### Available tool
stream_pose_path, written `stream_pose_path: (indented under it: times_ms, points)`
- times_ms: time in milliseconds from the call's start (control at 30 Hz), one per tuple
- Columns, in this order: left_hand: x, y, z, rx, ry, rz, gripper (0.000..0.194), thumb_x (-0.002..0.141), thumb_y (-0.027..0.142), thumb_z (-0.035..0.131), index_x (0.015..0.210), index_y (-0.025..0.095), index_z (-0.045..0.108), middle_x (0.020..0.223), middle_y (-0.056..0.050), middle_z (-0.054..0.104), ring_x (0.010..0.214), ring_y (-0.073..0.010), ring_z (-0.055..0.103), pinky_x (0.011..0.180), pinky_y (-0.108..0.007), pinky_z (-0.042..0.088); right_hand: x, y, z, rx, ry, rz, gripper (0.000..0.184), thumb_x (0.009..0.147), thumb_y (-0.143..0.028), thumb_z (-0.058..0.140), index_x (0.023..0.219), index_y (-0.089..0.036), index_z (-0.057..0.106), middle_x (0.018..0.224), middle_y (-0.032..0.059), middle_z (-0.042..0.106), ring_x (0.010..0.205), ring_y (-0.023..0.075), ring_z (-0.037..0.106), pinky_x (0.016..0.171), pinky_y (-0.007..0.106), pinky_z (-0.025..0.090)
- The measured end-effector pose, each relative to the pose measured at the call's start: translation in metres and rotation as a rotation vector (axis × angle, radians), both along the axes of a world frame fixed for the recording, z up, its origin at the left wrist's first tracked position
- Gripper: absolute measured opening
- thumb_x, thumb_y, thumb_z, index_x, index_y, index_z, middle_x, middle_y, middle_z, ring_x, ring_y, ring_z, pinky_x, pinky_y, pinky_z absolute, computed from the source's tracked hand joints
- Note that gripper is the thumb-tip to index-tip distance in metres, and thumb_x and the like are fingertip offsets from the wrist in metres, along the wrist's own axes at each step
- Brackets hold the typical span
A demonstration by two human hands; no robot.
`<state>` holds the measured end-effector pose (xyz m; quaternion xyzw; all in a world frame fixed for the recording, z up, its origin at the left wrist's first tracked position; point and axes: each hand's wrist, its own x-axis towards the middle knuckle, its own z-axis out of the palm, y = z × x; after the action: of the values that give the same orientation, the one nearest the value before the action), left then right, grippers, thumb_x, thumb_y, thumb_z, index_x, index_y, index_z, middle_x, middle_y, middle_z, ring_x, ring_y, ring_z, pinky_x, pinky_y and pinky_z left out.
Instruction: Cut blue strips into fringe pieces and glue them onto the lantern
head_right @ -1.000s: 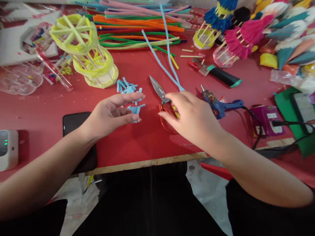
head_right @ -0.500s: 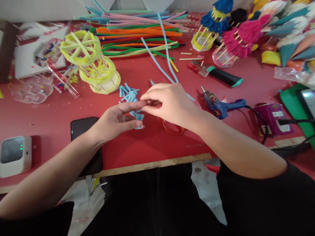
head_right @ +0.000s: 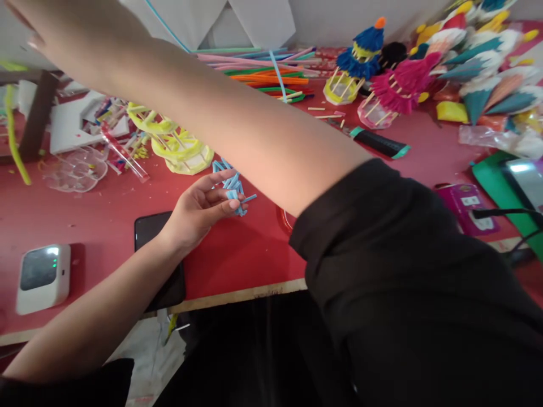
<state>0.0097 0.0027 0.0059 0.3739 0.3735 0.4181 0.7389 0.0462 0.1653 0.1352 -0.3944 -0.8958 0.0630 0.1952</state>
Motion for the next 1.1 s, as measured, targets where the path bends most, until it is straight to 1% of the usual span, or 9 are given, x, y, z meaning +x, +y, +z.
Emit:
stream_pose_path:
  times_ms: [100,167,300,400,533,667,900,1000,1100]
  points:
    - [-0.002,0.002,-0.001,-0.055,0.001,0.092,0.063,0.069,0.017,0.096,0.125,0.017,0.067,0.082,0.001,0.081,0.088,-0.0178,0.081,0.074,-0.022,0.064,-0.017,0.010,-0.005,-0.056,-0.216,0.045,0.041,0.089,-0.005,0.053,0.058,-0.020,0.033,0.076,-0.0083,0.056,0.130,0.0077,0.065,0.076,0.001,0.043]
    - [-0.003,0.004,-0.001,-0.101,0.021,0.142,0.062,0.071,0.018,0.095,0.125,0.017,0.066,0.088,-0.001,0.083,0.094,-0.0196,0.082,0.075,-0.023,0.064,-0.012,0.007,-0.006,-0.028,-0.214,0.021,0.034,0.089,-0.005,0.052,0.059,-0.017,0.046,0.079,-0.0077,0.060,0.137,0.0106,0.061,0.067,-0.001,0.037]
    - [-0.003,0.006,-0.001,-0.094,0.077,0.164,0.052,0.077,0.017,0.089,0.124,0.017,0.066,0.101,-0.006,0.085,0.096,-0.0203,0.082,0.077,-0.024,0.065,0.028,-0.018,-0.005,0.188,0.003,-0.037,0.027,0.103,-0.019,0.050,0.083,-0.023,0.068,0.099,-0.0046,0.072,0.129,0.0185,0.070,0.091,0.024,0.060]
    - [-0.004,0.007,-0.005,0.051,0.149,0.204,0.041,0.084,0.020,0.083,0.122,0.018,0.067,0.104,-0.006,0.084,0.095,-0.0185,0.082,0.082,-0.027,0.067,0.075,-0.055,-0.016,0.174,0.053,-0.105,0.016,0.104,-0.028,0.057,0.107,-0.024,0.072,0.100,-0.0014,0.078,0.106,0.0201,0.074,0.102,0.037,0.056]
    - [-0.005,0.007,-0.010,0.449,0.447,0.220,0.028,0.091,0.018,0.072,0.119,0.016,0.070,0.105,-0.007,0.084,0.095,-0.0173,0.081,0.087,-0.027,0.066,0.140,-0.106,-0.066,0.130,0.165,-0.174,0.020,0.102,-0.030,0.061,0.088,-0.021,0.073,0.082,0.0026,0.077,0.078,0.0184,0.070,0.077,0.034,0.054]
    - [-0.006,0.009,-0.013,0.689,0.631,0.196,0.032,0.096,0.015,0.061,0.127,0.015,0.069,0.122,-0.011,0.080,0.111,-0.0196,0.078,0.103,-0.034,0.062,0.186,-0.133,-0.117,0.052,0.284,-0.269,0.017,0.098,-0.026,0.061,0.090,-0.022,0.076,0.091,0.0055,0.082,0.086,0.0222,0.074,0.083,0.037,0.055]
    - [-0.017,0.016,-0.018,0.930,0.843,0.391,0.035,0.102,0.020,0.055,0.135,0.018,0.065,0.133,-0.012,0.075,0.123,-0.0224,0.073,0.109,-0.041,0.059,0.209,-0.134,-0.133,-0.002,0.355,-0.373,0.015,0.096,-0.024,0.062,0.096,-0.021,0.077,0.093,0.0073,0.082,0.079,0.0216,0.073,0.076,0.036,0.058]
    - [-0.018,0.015,-0.020,1.023,1.094,0.253,0.049,0.100,0.037,0.065,0.144,0.016,0.059,0.149,-0.019,0.065,0.144,-0.0328,0.059,0.123,-0.052,0.047,0.206,-0.136,-0.134,0.008,0.281,-0.318,0.016,0.094,-0.029,0.069,0.104,-0.019,0.075,0.101,0.0111,0.080,0.092,0.0264,0.074,0.084,0.040,0.059]
    - [-0.014,0.010,-0.024,1.100,1.289,0.059,0.091,0.088,0.063,0.075,0.159,0.014,0.045,0.167,-0.026,0.042,0.159,-0.0474,0.034,0.129,-0.065,0.033,0.204,-0.139,-0.136,0.020,0.169,-0.335,0.020,0.092,-0.032,0.072,0.106,-0.018,0.073,0.102,0.0136,0.075,0.100,0.0318,0.072,0.090,0.046,0.058]
